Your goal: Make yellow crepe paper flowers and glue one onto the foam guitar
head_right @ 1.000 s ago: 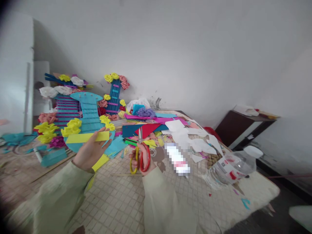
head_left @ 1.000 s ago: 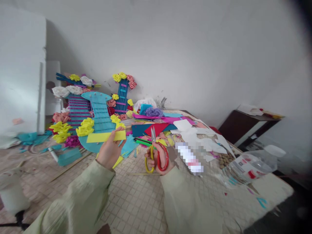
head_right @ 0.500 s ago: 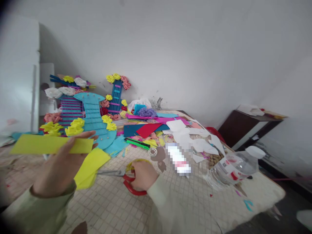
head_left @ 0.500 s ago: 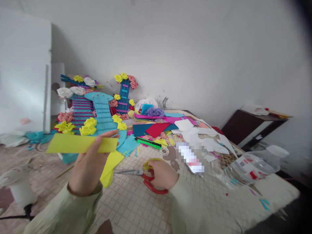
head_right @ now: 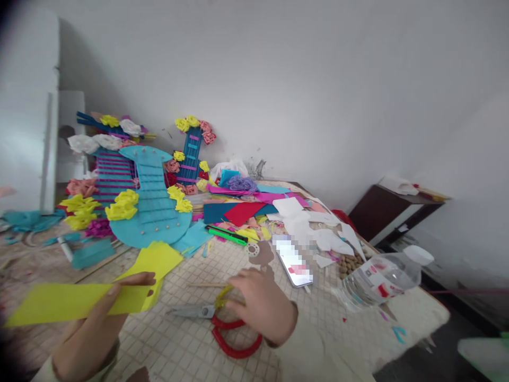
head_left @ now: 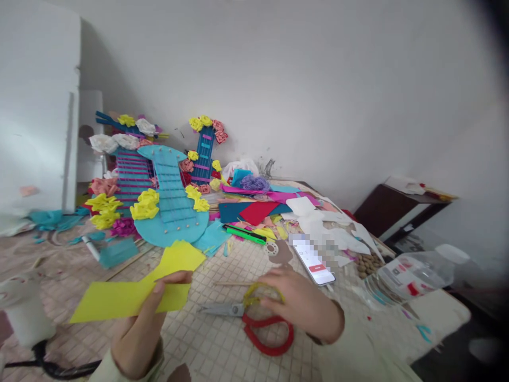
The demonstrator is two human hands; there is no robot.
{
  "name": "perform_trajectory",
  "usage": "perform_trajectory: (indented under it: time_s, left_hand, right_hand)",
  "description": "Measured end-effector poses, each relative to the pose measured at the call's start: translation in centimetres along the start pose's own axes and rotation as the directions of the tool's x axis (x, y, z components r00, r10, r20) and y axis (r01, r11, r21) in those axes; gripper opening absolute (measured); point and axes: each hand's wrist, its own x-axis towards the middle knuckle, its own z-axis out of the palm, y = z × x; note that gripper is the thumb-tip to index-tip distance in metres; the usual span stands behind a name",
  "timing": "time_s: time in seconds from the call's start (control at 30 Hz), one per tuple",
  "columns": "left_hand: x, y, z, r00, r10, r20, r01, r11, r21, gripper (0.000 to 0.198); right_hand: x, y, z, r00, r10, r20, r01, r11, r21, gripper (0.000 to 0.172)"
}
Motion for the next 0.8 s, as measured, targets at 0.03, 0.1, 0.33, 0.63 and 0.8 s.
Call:
perform_trajectory:
  time_s: [0.03,0.1,0.33,0.63,0.8]
  left_hand:
    - [-0.2,-0.3,0.0,1.000,-0.009,0.000,0.009,1.000,0.006,0.036]
    - [-0.4,-0.9,0.1,1.000,-0.018,0.013,0.017,0.999,0.031,0.037]
    - [-0.5,-1.0,0.4,0.998,0.062,0.018,-0.064,0.994,0.085,0.037]
    - [-0.2,-0.7,-0.3,0.997,0.056,0.047,-0.060,0.994,0.088,0.036]
    - [-0.2,-1.4,-0.3,0.996,0.068,0.052,-0.073,0.993,0.088,0.033]
  right_hand:
    - [1.2,-0.2,-0.2,1.000,-0.009,-0.026,0.009,1.000,-0.007,0.024]
    - [4.5,-0.5,0.1,0.997,-0.052,-0.052,0.050,0.998,-0.032,0.020]
    - [16.0,-1.4,4.7,0.995,-0.069,-0.071,0.058,0.988,-0.144,0.016]
    - [16.4,1.8,5.0,0.999,-0.005,-0.050,-0.006,0.978,-0.208,0.019]
    - [15.4,4.0,4.0,0.991,0.063,-0.115,-0.084,0.979,-0.187,0.014]
